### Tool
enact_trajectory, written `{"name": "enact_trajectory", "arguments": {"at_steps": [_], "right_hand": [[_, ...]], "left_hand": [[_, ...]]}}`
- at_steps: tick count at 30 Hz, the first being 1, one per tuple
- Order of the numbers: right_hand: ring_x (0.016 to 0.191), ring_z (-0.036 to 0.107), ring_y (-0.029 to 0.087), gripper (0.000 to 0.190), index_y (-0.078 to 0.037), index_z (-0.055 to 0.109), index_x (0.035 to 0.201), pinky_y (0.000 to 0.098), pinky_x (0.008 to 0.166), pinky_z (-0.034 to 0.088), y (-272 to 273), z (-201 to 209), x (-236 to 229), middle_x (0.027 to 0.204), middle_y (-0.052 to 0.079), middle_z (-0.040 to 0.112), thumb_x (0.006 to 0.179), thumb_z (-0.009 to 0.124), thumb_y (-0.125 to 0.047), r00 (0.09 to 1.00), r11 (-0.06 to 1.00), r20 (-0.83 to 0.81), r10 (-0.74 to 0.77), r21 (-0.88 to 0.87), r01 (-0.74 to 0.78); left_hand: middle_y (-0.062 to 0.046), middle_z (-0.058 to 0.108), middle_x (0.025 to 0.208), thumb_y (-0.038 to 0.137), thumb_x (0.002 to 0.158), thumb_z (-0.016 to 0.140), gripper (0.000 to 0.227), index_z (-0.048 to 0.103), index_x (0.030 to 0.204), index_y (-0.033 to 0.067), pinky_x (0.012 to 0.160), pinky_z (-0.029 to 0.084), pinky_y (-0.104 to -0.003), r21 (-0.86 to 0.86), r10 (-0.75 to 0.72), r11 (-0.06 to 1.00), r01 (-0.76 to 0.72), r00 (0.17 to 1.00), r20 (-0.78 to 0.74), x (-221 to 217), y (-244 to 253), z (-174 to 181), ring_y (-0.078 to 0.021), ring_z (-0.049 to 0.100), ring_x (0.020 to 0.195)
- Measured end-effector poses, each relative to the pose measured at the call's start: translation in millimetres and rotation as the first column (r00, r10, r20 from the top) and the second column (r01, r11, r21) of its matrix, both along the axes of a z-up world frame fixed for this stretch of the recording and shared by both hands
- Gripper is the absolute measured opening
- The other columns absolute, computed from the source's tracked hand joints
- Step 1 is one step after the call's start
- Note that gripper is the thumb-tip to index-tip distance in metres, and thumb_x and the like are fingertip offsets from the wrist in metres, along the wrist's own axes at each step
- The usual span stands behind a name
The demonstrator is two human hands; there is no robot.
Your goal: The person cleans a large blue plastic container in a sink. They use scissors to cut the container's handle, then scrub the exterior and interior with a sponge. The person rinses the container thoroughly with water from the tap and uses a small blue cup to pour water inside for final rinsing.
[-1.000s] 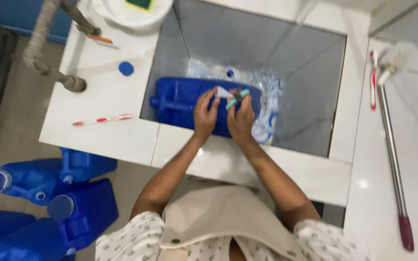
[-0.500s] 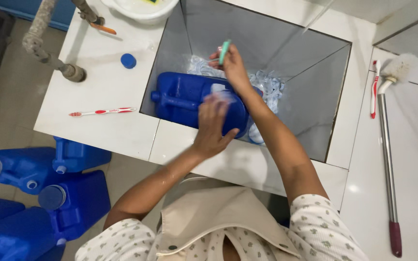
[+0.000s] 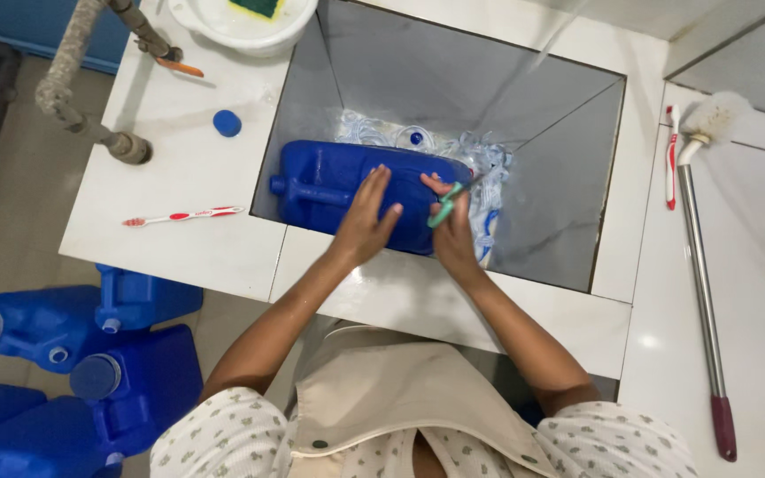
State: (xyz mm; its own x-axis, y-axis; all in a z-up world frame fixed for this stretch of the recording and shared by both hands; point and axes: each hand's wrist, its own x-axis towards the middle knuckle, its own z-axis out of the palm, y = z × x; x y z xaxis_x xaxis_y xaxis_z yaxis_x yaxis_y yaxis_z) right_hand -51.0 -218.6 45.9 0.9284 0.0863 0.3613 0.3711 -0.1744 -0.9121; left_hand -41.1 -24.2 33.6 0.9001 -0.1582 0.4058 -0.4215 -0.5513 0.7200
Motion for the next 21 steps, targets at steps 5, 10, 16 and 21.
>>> {"name": "enact_trajectory", "arguments": {"at_steps": [5, 10, 16, 21], "right_hand": [[0.120, 0.068, 0.025, 0.025, -0.002, 0.050, 0.130, 0.0375, 0.103, 0.053, 25, 19, 59, 0.128, 0.016, 0.068, 0.108, 0.049, -0.014, 0.962, 0.975, -0.186, 0.201, -0.057, -0.215], [0.100, 0.075, 0.022, 0.021, -0.001, 0.057, 0.121, 0.0360, 0.088, 0.059, 60, 45, 118, 0.112, 0.015, 0.075, 0.109, 0.054, -0.019, 0.842, 0.849, -0.382, 0.380, -0.216, -0.481], [0.095, 0.076, 0.024, 0.035, -0.001, 0.052, 0.130, 0.0347, 0.082, 0.064, 43, 68, 193, 0.116, 0.014, 0.072, 0.105, 0.057, -0.025, 0.862, 0.923, -0.346, 0.370, 0.243, -0.298], [0.068, 0.075, 0.033, 0.056, 0.017, 0.036, 0.121, 0.0399, 0.055, 0.060, -13, 61, 246, 0.087, 0.028, 0.069, 0.097, 0.070, -0.020, 0.936, 0.779, -0.277, -0.215, -0.628, -0.007]], "left_hand": [[-0.033, 0.041, 0.138, 0.036, 0.095, 0.075, 0.088, 0.029, 0.154, -0.0099, 0.108, 0.036, -0.051, -0.047, 0.254, 0.961, -0.274, 0.934, -0.252, -28, -22, -46, -0.0473, 0.046, 0.125], [-0.028, 0.044, 0.133, 0.038, 0.092, 0.081, 0.079, 0.039, 0.145, -0.0034, 0.102, 0.045, -0.043, -0.184, 0.328, 0.878, -0.441, 0.837, -0.438, -19, -15, -40, -0.0367, 0.050, 0.116], [-0.015, 0.069, 0.108, 0.027, 0.086, 0.076, 0.063, 0.044, 0.134, 0.0012, 0.076, 0.052, -0.029, -0.690, 0.026, 0.577, -0.438, 0.854, -0.520, 71, 28, 29, -0.0180, 0.064, 0.092], [-0.014, 0.071, 0.116, 0.033, 0.101, 0.071, 0.045, 0.058, 0.128, -0.0008, 0.094, 0.054, -0.030, -0.715, -0.090, 0.666, -0.212, 0.929, -0.359, 179, 57, 6, -0.0170, 0.066, 0.106]]}}
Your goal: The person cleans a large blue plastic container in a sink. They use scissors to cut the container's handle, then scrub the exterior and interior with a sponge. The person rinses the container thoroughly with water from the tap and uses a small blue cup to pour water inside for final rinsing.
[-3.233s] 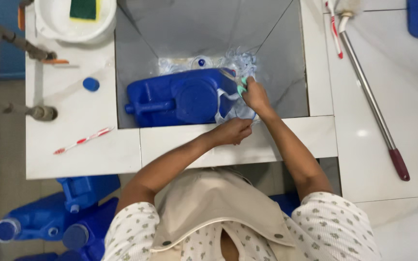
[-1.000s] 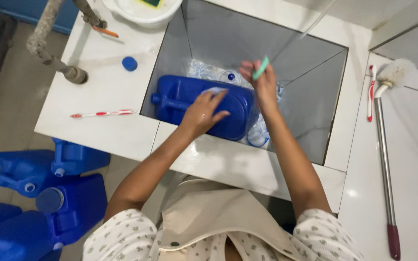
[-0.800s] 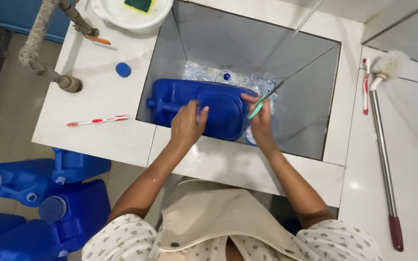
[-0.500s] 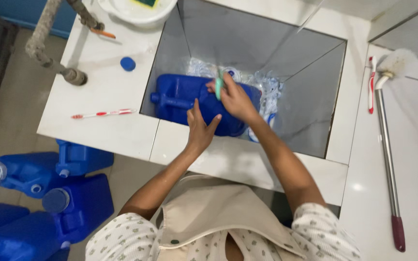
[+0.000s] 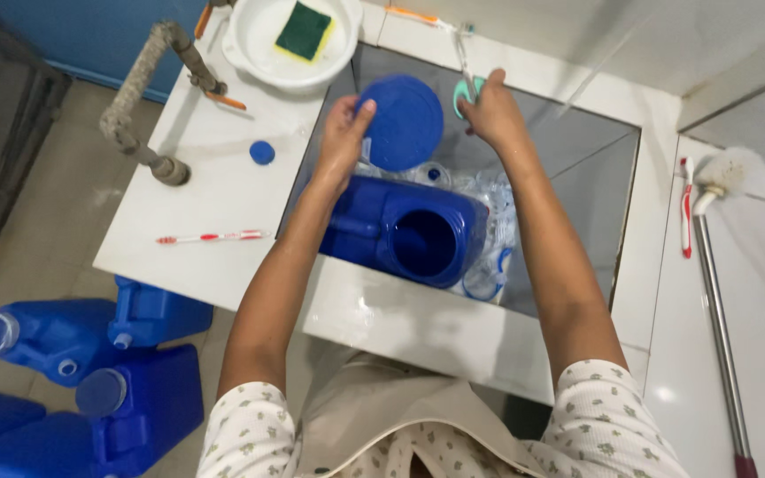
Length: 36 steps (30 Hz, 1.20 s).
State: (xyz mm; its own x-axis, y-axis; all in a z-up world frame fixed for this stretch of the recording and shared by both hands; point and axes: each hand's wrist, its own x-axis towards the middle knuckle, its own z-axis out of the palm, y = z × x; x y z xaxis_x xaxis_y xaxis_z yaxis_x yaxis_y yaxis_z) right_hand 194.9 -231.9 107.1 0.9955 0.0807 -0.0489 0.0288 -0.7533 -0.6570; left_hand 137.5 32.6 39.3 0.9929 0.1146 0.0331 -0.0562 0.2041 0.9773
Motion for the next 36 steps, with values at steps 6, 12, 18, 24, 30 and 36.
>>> {"name": "enact_trajectory", "arguments": {"at_steps": [6, 12, 18, 24, 30, 36], "right_hand": [[0.085, 0.070, 0.041, 0.035, -0.002, 0.060, 0.110, 0.0534, 0.071, 0.055, -20, -82, 113, 0.093, 0.021, 0.074, 0.088, 0.077, -0.024, 0.980, 0.886, 0.184, 0.075, -0.464, 0.019], [0.126, 0.055, 0.044, 0.024, -0.007, 0.075, 0.112, 0.0586, 0.100, 0.046, 12, -126, 195, 0.113, 0.019, 0.071, 0.093, 0.062, -0.015, 0.997, 0.748, 0.032, -0.064, -0.660, 0.069], [0.115, 0.070, 0.033, 0.036, -0.004, 0.067, 0.127, 0.0400, 0.104, 0.054, 237, -84, 187, 0.123, 0.022, 0.072, 0.098, 0.062, -0.025, 0.962, 0.966, 0.148, 0.227, 0.092, -0.242], [0.107, 0.062, 0.051, 0.089, 0.004, 0.040, 0.146, 0.0555, 0.087, 0.054, 336, -97, 199, 0.132, 0.032, 0.053, 0.075, 0.082, -0.029, 0.999, 0.999, 0.021, 0.036, -0.038, -0.036], [0.090, 0.078, 0.033, 0.058, -0.003, 0.063, 0.133, 0.0423, 0.074, 0.064, 271, -45, 164, 0.106, 0.015, 0.077, 0.080, 0.081, -0.021, 0.998, 0.946, -0.057, 0.040, 0.324, -0.019], [0.140, 0.043, 0.045, 0.069, -0.006, 0.057, 0.139, 0.0558, 0.114, 0.036, 172, -8, 9, 0.148, 0.031, 0.050, 0.071, 0.073, -0.010, 0.805, 0.861, 0.338, 0.488, -0.033, -0.508]], "left_hand": [[-0.018, 0.070, 0.107, 0.036, 0.096, 0.073, 0.053, 0.054, 0.128, -0.0033, 0.083, 0.053, -0.034, 0.515, -0.105, 0.855, 0.070, 0.994, 0.040, 62, 8, -49, -0.0219, 0.065, 0.095], [-0.009, 0.073, 0.106, 0.026, 0.093, 0.070, 0.037, 0.068, 0.119, -0.0001, 0.081, 0.056, -0.035, -0.102, -0.187, 0.981, 0.165, 0.943, -0.275, 27, 47, -14, -0.0175, 0.069, 0.095], [-0.013, 0.070, 0.107, 0.004, 0.085, 0.061, 0.038, 0.060, 0.123, 0.0017, 0.086, 0.063, -0.043, -0.687, -0.264, 0.727, 0.001, 0.923, -0.278, 11, 76, -30, -0.0250, 0.072, 0.096], [-0.008, 0.068, 0.113, 0.001, 0.081, 0.059, 0.048, 0.056, 0.128, 0.0115, 0.097, 0.056, -0.044, -0.742, -0.280, 0.665, -0.089, 0.891, -0.358, 17, 90, -59, -0.0255, 0.069, 0.105], [-0.015, 0.068, 0.123, 0.019, 0.092, 0.061, 0.040, 0.059, 0.128, 0.0017, 0.101, 0.053, -0.048, -0.850, -0.446, 0.520, -0.083, 0.822, -0.353, 38, 90, -76, -0.0311, 0.064, 0.117], [-0.008, 0.065, 0.135, 0.035, 0.105, 0.059, 0.046, 0.053, 0.142, 0.0071, 0.111, 0.048, -0.044, -0.929, -0.468, 0.363, 0.076, 0.877, -0.111, 63, 71, -50, -0.0251, 0.062, 0.127]]}}
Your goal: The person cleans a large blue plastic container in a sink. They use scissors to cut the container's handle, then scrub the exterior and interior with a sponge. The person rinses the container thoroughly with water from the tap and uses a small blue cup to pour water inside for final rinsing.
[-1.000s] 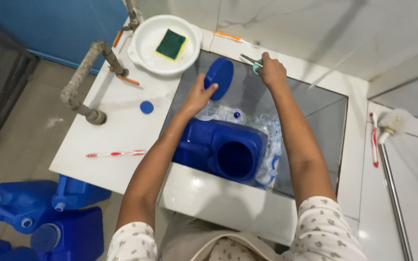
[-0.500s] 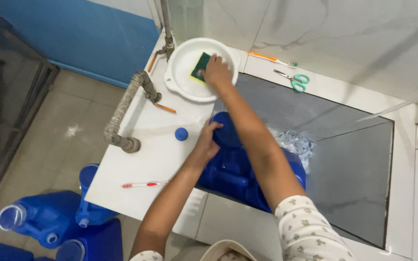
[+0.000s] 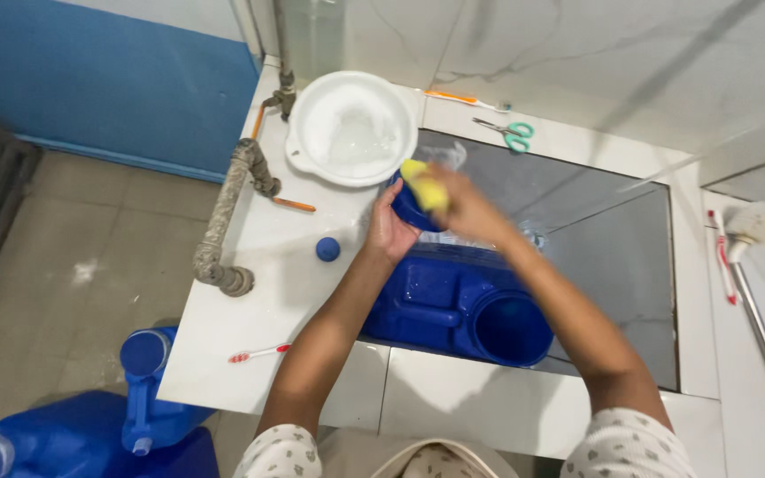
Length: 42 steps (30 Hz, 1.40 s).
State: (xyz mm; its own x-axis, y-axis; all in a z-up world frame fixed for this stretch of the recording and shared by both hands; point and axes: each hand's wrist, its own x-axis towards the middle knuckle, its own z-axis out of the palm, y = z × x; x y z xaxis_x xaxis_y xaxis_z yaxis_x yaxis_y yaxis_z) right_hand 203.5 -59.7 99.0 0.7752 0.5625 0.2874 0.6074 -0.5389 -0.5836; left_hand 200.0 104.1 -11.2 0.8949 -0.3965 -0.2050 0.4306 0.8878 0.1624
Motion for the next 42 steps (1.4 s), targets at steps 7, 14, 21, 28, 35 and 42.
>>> {"name": "enact_trajectory", "arguments": {"at_steps": [7, 14, 21, 28, 35, 42], "right_hand": [[0.143, 0.043, 0.047, 0.048, -0.004, 0.051, 0.142, 0.0522, 0.124, 0.033, -10, -20, -17, 0.150, 0.024, 0.050, 0.098, 0.063, -0.020, 0.926, 0.929, 0.076, -0.370, 0.053, 0.367], [0.145, 0.034, 0.052, 0.057, -0.004, 0.055, 0.137, 0.0557, 0.121, 0.029, 22, -34, -38, 0.157, 0.036, 0.035, 0.082, 0.067, -0.013, 0.916, 0.974, 0.336, -0.218, 0.017, 0.225], [0.144, 0.032, 0.052, 0.059, 0.001, 0.048, 0.146, 0.0593, 0.120, 0.027, 34, -47, -59, 0.154, 0.030, 0.037, 0.097, 0.069, -0.022, 0.918, 0.939, 0.196, -0.344, 0.104, 0.329], [0.134, 0.041, 0.049, 0.050, -0.005, 0.054, 0.142, 0.0576, 0.117, 0.033, 39, -39, -39, 0.143, 0.028, 0.048, 0.092, 0.063, -0.004, 0.866, 0.881, 0.158, -0.474, 0.075, 0.468], [0.137, 0.041, 0.048, 0.045, -0.004, 0.058, 0.133, 0.0544, 0.117, 0.033, 86, -33, -14, 0.143, 0.025, 0.051, 0.088, 0.060, 0.003, 0.908, 0.937, 0.255, -0.333, 0.199, 0.287], [0.127, 0.042, 0.050, 0.040, -0.013, 0.064, 0.134, 0.0506, 0.107, 0.035, 127, -60, 130, 0.142, 0.030, 0.050, 0.094, 0.060, -0.014, 0.953, 0.949, 0.154, -0.261, -0.142, 0.283]], "left_hand": [[-0.008, 0.062, 0.138, 0.069, 0.099, 0.039, 0.073, 0.050, 0.145, 0.0140, 0.109, 0.050, -0.046, 0.103, -0.126, 0.987, 0.123, 0.992, 0.018, -23, -34, 15, -0.0243, 0.062, 0.127], [-0.010, 0.062, 0.138, 0.062, 0.101, 0.038, 0.069, 0.049, 0.146, 0.0106, 0.110, 0.049, -0.045, 0.177, -0.179, 0.971, 0.158, 0.977, 0.112, -18, -14, 25, -0.0262, 0.061, 0.128], [-0.022, 0.064, 0.132, 0.070, 0.102, 0.037, 0.086, 0.053, 0.141, -0.0047, 0.105, 0.052, -0.048, 0.296, -0.204, 0.938, 0.181, 0.978, 0.051, -12, 14, 39, -0.0334, 0.063, 0.123], [-0.016, 0.059, 0.139, 0.057, 0.106, 0.034, 0.067, 0.049, 0.145, 0.0045, 0.110, 0.051, -0.046, 0.259, -0.085, 0.964, 0.054, 0.991, 0.108, -11, 28, 38, -0.0281, 0.060, 0.129], [-0.013, 0.060, 0.141, 0.043, 0.108, 0.040, 0.052, 0.049, 0.145, 0.0079, 0.111, 0.049, -0.042, 0.567, -0.101, 0.824, 0.001, 0.984, 0.145, -42, 47, 22, -0.0253, 0.057, 0.132], [-0.018, 0.057, 0.148, 0.045, 0.105, 0.049, 0.047, 0.061, 0.139, 0.0140, 0.112, 0.039, -0.049, 0.533, -0.844, -0.345, -0.773, 0.503, 0.184, -70, 108, 24, -0.0366, 0.051, 0.136]]}}
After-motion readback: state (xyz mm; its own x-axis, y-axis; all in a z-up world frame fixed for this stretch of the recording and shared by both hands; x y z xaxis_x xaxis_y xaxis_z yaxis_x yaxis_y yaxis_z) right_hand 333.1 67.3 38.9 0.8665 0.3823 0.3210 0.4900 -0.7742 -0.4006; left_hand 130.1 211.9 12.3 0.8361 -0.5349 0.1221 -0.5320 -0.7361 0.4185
